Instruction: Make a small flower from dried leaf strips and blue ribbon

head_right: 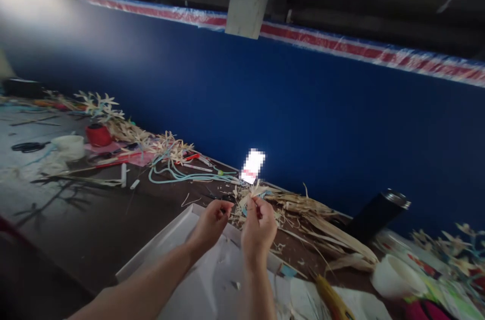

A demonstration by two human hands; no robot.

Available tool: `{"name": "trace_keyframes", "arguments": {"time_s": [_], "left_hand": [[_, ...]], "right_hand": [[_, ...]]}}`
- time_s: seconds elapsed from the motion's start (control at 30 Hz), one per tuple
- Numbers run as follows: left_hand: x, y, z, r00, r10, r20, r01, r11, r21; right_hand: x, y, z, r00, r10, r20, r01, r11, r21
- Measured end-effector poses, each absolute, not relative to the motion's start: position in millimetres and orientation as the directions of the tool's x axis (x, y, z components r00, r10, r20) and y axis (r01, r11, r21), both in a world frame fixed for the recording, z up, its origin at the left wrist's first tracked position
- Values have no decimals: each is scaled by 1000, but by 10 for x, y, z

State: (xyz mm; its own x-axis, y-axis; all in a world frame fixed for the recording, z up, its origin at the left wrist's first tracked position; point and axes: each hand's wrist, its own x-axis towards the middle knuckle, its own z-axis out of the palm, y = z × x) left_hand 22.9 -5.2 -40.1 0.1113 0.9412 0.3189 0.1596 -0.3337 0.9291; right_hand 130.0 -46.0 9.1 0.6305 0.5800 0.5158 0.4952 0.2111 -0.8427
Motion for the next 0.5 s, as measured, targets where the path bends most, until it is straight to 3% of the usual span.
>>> {"name": "trace_keyframes", "arguments": {"time_s": [0.23, 0.5], "left_hand": [[229, -91, -398, 155, 872, 465, 243, -490, 837], [215, -98, -288, 297, 761, 577, 403, -648, 647]], "right_hand": [[1335, -410, -174, 681, 584, 442, 477, 106, -873], [1266, -493, -211, 682, 592, 429, 453, 119, -884]]}}
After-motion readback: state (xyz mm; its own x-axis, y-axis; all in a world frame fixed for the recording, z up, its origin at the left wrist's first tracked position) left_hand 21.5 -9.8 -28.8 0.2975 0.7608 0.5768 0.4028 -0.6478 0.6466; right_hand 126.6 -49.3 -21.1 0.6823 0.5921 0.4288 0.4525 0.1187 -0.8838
